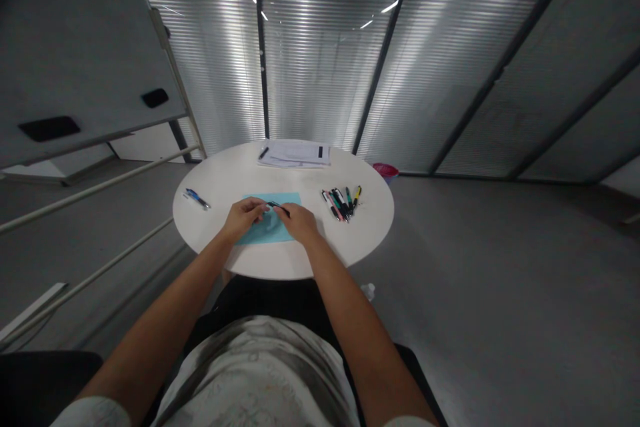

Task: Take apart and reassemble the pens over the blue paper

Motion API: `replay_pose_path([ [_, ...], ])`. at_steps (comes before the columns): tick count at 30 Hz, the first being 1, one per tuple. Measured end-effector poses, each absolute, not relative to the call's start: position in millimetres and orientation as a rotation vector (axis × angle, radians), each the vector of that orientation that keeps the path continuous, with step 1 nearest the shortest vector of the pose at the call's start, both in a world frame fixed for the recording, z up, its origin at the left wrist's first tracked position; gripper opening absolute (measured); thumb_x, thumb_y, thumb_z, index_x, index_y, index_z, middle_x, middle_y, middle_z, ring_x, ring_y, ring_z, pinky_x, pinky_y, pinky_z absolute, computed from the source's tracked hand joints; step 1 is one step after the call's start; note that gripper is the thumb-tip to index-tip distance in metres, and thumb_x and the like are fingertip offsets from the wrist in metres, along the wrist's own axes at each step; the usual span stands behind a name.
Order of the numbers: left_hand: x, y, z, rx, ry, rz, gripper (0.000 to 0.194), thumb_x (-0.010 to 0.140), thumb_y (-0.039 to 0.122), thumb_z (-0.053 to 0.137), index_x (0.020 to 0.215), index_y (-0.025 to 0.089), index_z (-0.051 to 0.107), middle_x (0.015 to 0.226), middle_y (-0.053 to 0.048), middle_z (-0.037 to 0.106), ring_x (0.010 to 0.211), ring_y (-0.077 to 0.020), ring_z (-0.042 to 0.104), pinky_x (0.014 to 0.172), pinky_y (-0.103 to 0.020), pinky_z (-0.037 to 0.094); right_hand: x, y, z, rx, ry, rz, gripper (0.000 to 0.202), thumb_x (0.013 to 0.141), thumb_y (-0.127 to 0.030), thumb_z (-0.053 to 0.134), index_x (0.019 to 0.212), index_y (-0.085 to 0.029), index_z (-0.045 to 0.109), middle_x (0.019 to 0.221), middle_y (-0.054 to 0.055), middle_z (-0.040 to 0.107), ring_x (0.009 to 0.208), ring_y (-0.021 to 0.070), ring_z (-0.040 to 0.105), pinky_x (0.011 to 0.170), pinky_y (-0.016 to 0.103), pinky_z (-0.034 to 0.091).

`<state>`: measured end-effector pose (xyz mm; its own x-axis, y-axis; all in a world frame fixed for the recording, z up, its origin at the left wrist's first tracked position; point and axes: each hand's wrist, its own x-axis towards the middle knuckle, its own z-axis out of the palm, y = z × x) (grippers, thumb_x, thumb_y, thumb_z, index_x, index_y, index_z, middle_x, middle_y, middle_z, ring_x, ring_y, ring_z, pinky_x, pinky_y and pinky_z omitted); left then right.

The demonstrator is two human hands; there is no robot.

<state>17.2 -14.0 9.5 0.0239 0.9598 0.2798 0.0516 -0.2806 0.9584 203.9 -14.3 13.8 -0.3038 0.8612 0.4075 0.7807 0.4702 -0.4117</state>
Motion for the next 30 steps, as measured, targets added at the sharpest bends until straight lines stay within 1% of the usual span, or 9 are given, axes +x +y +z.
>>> replay_pose_path([
  [2,16.5,-14.6,10.7,1.458,1.113,1.400,0.023,0.074,0.037,0.065,0.079,0.015,0.067,0.067,-0.004,0.067,0.049,-0.0099,0.052,0.048,-0.024,0.041,204.8,-12.7,13.0,-1.366,-2.085,0.159,0.038,0.099,-0.049,0.038,0.102,-0.024,0.067,0.096,0.004,0.068,0.087,0.0169,0.061,0.072,0.026,0.039],
  [4,15.6,-14.6,11.0,1.423,1.114,1.438,0.021,0.075,0.036,0.062,0.075,0.015,0.066,0.066,-0.003,0.066,0.047,-0.0094,0.051,0.045,-0.023,0.038,205.8,-11.2,12.4,-1.392,-2.037,0.114,0.035,0.099,-0.046,0.039,0.107,-0.023,0.065,0.100,0.006,0.067,0.091,0.0176,0.060,0.077,0.027,0.040],
  [7,14.6,-13.6,10.2,1.386,1.120,1.449,0.019,0.073,0.034,0.060,0.074,0.015,0.066,0.062,-0.001,0.063,0.043,-0.0084,0.049,0.043,-0.023,0.035,207.0,-9.9,11.7,-1.514,-2.027,0.009,0.029,0.097,-0.037,0.045,0.115,-0.021,0.062,0.108,0.009,0.063,0.100,0.0205,0.057,0.086,0.031,0.040],
  [9,14.3,-12.9,9.4,1.383,1.132,1.432,0.019,0.072,0.033,0.060,0.074,0.015,0.066,0.060,0.000,0.061,0.042,-0.0080,0.048,0.042,-0.022,0.034,207.3,-9.9,11.4,-1.631,-2.041,-0.053,0.029,0.094,-0.032,0.050,0.120,-0.021,0.060,0.113,0.010,0.061,0.105,0.0230,0.055,0.090,0.034,0.040],
  [11,14.4,-12.7,9.2,1.379,1.142,1.417,0.019,0.072,0.033,0.059,0.074,0.015,0.066,0.058,0.001,0.060,0.041,-0.0078,0.047,0.042,-0.022,0.034,207.2,-10.6,11.8,-1.719,-2.070,-0.079,0.032,0.093,-0.031,0.052,0.123,-0.023,0.059,0.115,0.009,0.061,0.108,0.0248,0.054,0.090,0.037,0.040],
  [15,14.8,-12.9,9.6,1.383,1.141,1.415,0.019,0.072,0.032,0.059,0.073,0.014,0.066,0.056,0.001,0.059,0.041,-0.0078,0.047,0.042,-0.021,0.034,207.0,-12.7,14.7,-1.790,-2.149,-0.084,0.028,0.093,-0.034,0.051,0.116,-0.025,0.065,0.113,0.008,0.062,0.108,0.0255,0.053,0.088,0.037,0.041],
  [18,14.8,-12.5,8.7,1.388,1.133,1.419,0.018,0.072,0.031,0.058,0.073,0.014,0.066,0.055,0.001,0.058,0.041,-0.0080,0.047,0.042,-0.021,0.034,207.2,-13.6,17.0,-1.798,-2.182,-0.098,0.025,0.094,-0.032,0.050,0.109,-0.024,0.068,0.109,0.008,0.063,0.105,0.0245,0.054,0.086,0.035,0.041],
  [22,13.9,-11.5,6.8,1.406,1.148,1.404,0.017,0.072,0.029,0.057,0.074,0.015,0.066,0.055,0.002,0.059,0.041,-0.0078,0.047,0.042,-0.021,0.034,207.4,-13.5,17.6,-1.834,-2.168,-0.136,0.024,0.095,-0.031,0.049,0.106,-0.022,0.068,0.105,0.009,0.064,0.102,0.0240,0.056,0.083,0.035,0.041],
  [30,13.8,-11.0,6.7,1.406,1.156,1.394,0.017,0.071,0.028,0.056,0.073,0.015,0.066,0.055,0.001,0.058,0.041,-0.0081,0.047,0.042,-0.021,0.034,206.0,-13.0,16.6,-1.883,-2.128,-0.142,0.026,0.097,-0.032,0.044,0.105,-0.019,0.065,0.105,0.012,0.064,0.103,0.0250,0.056,0.085,0.036,0.042],
])
